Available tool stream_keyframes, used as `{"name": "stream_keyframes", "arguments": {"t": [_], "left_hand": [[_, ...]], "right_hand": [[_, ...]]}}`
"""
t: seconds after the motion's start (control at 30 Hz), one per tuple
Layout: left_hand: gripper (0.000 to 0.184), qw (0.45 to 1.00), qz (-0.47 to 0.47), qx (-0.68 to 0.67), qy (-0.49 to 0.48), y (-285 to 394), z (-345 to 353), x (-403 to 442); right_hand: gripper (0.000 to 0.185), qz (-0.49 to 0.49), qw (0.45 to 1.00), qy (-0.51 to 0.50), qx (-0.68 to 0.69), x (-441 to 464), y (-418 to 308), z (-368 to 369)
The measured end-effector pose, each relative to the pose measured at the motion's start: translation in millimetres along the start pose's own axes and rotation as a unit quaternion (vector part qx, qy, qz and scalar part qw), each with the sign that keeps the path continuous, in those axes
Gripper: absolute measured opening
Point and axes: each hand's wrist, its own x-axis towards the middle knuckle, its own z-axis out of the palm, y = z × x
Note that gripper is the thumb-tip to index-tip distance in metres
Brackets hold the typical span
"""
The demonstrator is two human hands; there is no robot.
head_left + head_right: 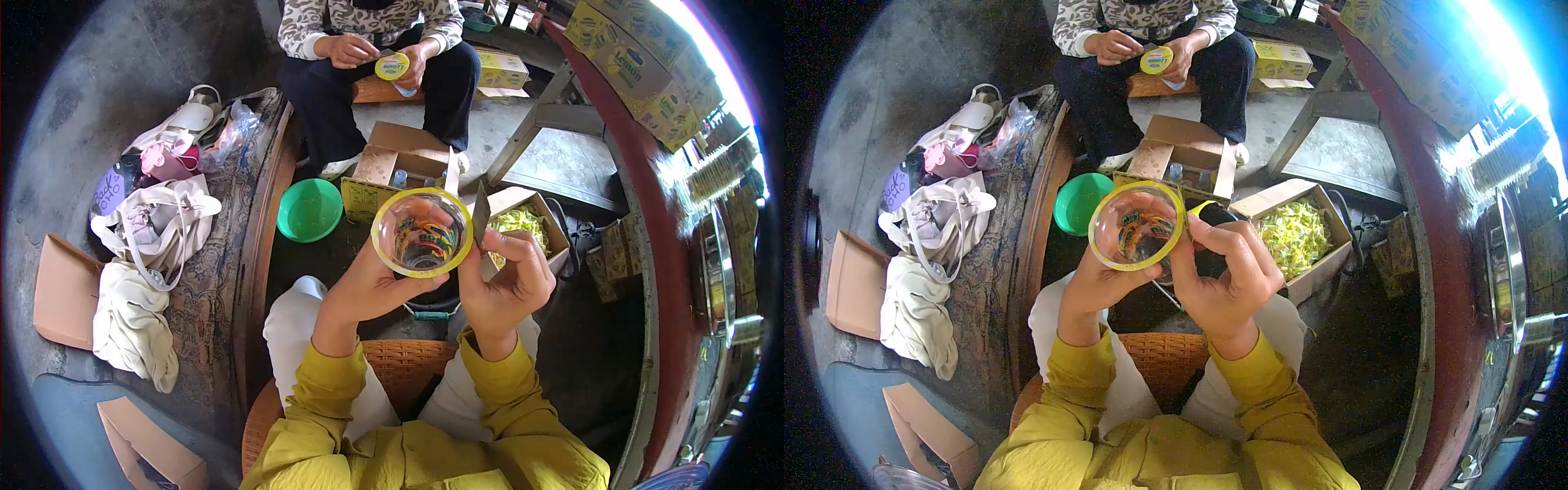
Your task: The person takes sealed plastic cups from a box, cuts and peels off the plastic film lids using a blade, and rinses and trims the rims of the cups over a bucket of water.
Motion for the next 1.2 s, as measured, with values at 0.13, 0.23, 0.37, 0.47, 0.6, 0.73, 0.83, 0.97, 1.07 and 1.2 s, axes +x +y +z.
{"name": "stream_keyframes", "arguments": {"t": [0.13, 0.23, 0.37, 0.47, 0.6, 0.73, 0.83, 0.97, 1.07, 1.2], "left_hand": [[0.062, 1.000, -0.023, -0.002, -0.007, 4, 1, 0], [0.061, 1.000, -0.013, 0.019, -0.021, 6, -3, 1], [0.060, 1.000, -0.013, 0.001, 0.005, 2, -3, -1], [0.060, 0.999, -0.003, -0.013, 0.036, 1, -1, -1], [0.059, 1.000, -0.007, 0.012, 0.012, 1, -5, 0], [0.059, 1.000, -0.023, -0.005, -0.014, 4, -1, -1], [0.058, 1.000, -0.025, 0.000, -0.017, 3, -3, 0], [0.059, 0.999, -0.032, -0.005, -0.028, 1, -5, -1], [0.060, 0.998, -0.029, 0.001, -0.054, -1, -6, -2], [0.066, 0.999, -0.018, 0.003, -0.046, 1, -6, -1]], "right_hand": [[0.016, -0.009, 1.000, -0.008, -0.008, 2, 2, -1], [0.016, 0.005, 1.000, -0.022, 0.020, 4, 2, -4], [0.015, 0.004, 0.999, -0.034, 0.018, 3, 4, -3], [0.015, 0.018, 0.999, -0.048, 0.013, 1, 4, -3], [0.014, 0.035, 0.998, -0.053, 0.022, 3, 2, -3], [0.015, 0.023, 0.998, -0.050, 0.026, 7, 5, -5], [0.015, 0.033, 0.995, -0.078, 0.057, 10, 9, -9], [0.014, 0.029, 0.994, -0.096, 0.044, 11, 10, -11], [0.013, 0.027, 0.993, -0.106, 0.042, 12, 11, -13], [0.014, 0.024, 0.990, -0.117, 0.071, 14, 12, -14]]}}
